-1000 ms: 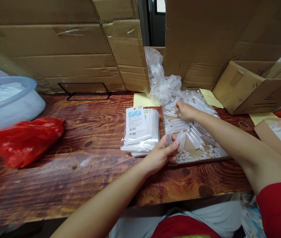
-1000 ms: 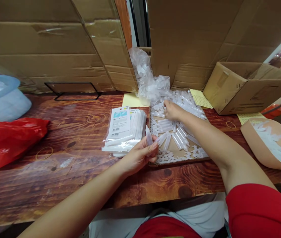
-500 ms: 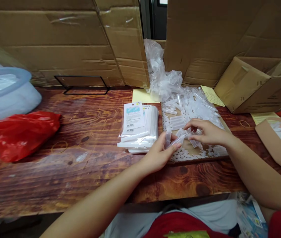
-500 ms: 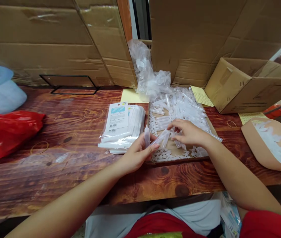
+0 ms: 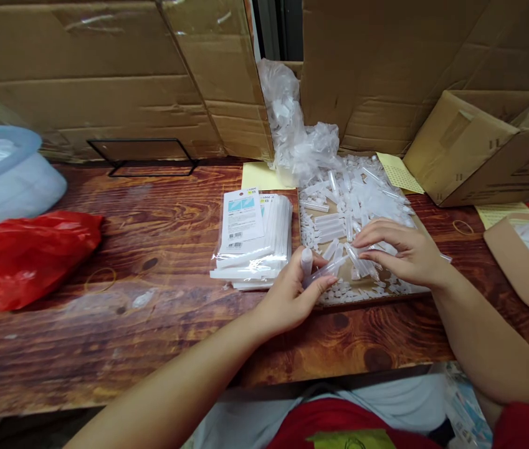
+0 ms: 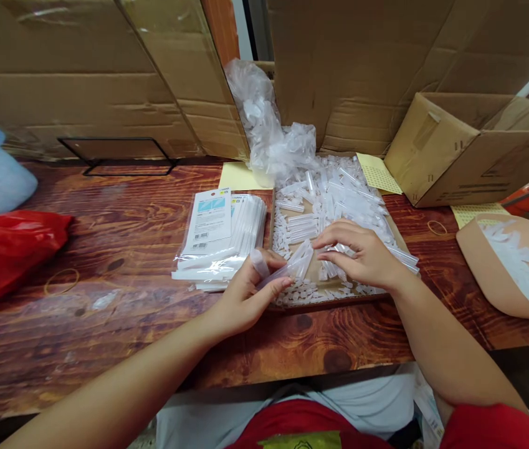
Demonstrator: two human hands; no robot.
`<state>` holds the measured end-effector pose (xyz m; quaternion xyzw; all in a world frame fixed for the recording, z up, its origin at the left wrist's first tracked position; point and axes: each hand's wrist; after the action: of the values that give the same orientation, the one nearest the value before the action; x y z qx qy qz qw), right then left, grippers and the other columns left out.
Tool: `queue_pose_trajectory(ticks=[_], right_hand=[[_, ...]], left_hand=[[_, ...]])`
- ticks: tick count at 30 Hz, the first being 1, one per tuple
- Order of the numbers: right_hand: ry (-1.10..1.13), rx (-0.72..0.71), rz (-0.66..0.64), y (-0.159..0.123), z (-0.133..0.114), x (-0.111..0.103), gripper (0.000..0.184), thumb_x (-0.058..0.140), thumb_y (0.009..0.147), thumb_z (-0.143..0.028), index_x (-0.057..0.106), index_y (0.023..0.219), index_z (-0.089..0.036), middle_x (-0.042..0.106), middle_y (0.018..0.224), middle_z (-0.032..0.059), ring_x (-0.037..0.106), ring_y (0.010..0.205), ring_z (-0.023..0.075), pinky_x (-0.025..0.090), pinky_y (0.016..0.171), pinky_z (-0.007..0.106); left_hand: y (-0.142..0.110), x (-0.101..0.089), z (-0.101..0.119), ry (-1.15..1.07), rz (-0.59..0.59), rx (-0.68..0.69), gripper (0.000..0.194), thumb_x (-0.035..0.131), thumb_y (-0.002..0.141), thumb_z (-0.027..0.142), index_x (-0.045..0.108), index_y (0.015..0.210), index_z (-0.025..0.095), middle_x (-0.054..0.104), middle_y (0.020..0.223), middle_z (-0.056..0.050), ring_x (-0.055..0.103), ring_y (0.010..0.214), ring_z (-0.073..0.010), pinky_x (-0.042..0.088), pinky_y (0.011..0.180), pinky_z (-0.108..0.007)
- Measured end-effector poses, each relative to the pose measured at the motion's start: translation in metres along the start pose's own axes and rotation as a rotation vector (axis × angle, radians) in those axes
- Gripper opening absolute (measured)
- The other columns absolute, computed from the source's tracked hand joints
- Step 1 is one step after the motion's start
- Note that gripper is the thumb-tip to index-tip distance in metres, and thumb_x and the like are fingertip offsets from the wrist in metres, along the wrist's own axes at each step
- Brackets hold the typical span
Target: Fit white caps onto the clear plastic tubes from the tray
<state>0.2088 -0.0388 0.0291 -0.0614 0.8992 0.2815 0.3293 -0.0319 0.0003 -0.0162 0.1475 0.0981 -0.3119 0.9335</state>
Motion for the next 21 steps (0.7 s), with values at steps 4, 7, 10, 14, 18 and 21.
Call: queue_pose_trajectory(ticks=[4, 7, 10, 14, 18, 21], right_hand=[[0.093, -0.056, -0.048, 0.001, -0.005, 0.015, 0.012, 0.061, 0.093, -0.023, 0.070, 0.101, -0.024, 0.073, 0.096, 0.0071, 0.067, 0.093, 0.0198, 0.054, 0.083, 0.036], [0.086, -0.074, -0.053, -0.001, -0.009, 0.020, 0.013, 0.062, 0.093, -0.022, 0.070, 0.102, -0.023, 0.073, 0.096, 0.0073, 0.067, 0.093, 0.0187, 0.054, 0.083, 0.035], [0.060, -0.065, -0.052, -0.002, -0.012, 0.022, 0.013, 0.062, 0.093, -0.025, 0.070, 0.103, -0.024, 0.072, 0.096, 0.0077, 0.067, 0.092, 0.0190, 0.053, 0.083, 0.034], [0.076, 0.104, -0.067, -0.003, -0.013, 0.031, 0.028, 0.051, 0.099, -0.039, 0.070, 0.093, -0.020, 0.071, 0.079, 0.0056, 0.066, 0.075, 0.0171, 0.052, 0.071, 0.030], [0.152, 0.324, -0.161, -0.006, -0.015, 0.033, 0.036, 0.047, 0.099, -0.049, 0.066, 0.095, -0.019, 0.065, 0.074, 0.0021, 0.059, 0.062, 0.0137, 0.047, 0.060, 0.026], [0.186, 0.298, -0.144, -0.007, -0.017, 0.028, 0.032, 0.062, 0.090, -0.046, 0.059, 0.109, -0.020, 0.065, 0.090, 0.0030, 0.059, 0.074, 0.0147, 0.047, 0.065, 0.025]], left_hand=[[0.000, -0.002, 0.001, -0.008, -0.044, 0.045, 0.016, 0.061, 0.090, 0.033, 0.052, 0.098, 0.021, 0.055, 0.095, -0.004, 0.054, 0.091, -0.0193, 0.043, 0.086, -0.034], [0.000, -0.003, 0.003, 0.006, -0.079, 0.052, 0.014, 0.059, 0.092, 0.031, 0.051, 0.098, 0.021, 0.055, 0.096, -0.005, 0.054, 0.092, -0.0197, 0.042, 0.086, -0.034], [-0.001, -0.003, 0.004, 0.017, -0.095, 0.083, 0.012, 0.056, 0.093, 0.029, 0.050, 0.100, 0.021, 0.054, 0.097, -0.005, 0.053, 0.092, -0.0191, 0.042, 0.086, -0.033], [-0.001, -0.001, 0.003, 0.030, -0.087, 0.181, 0.008, 0.054, 0.095, 0.024, 0.048, 0.100, 0.022, 0.052, 0.095, -0.004, 0.052, 0.091, -0.0169, 0.043, 0.084, -0.031], [-0.002, 0.001, 0.004, 0.014, -0.082, 0.205, 0.009, 0.054, 0.095, 0.023, 0.046, 0.099, 0.022, 0.051, 0.095, -0.003, 0.052, 0.090, -0.0161, 0.043, 0.084, -0.031], [-0.001, -0.001, 0.006, 0.004, -0.075, 0.190, 0.010, 0.054, 0.095, 0.024, 0.046, 0.099, 0.022, 0.050, 0.093, -0.003, 0.051, 0.088, -0.0160, 0.043, 0.082, -0.030]])
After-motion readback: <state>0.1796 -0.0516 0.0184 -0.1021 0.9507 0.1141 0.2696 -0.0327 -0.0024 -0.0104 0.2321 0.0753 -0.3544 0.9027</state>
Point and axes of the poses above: each hand's wrist, its own y-axis towards the middle knuckle, its own x-axis out of the palm, z = x × y
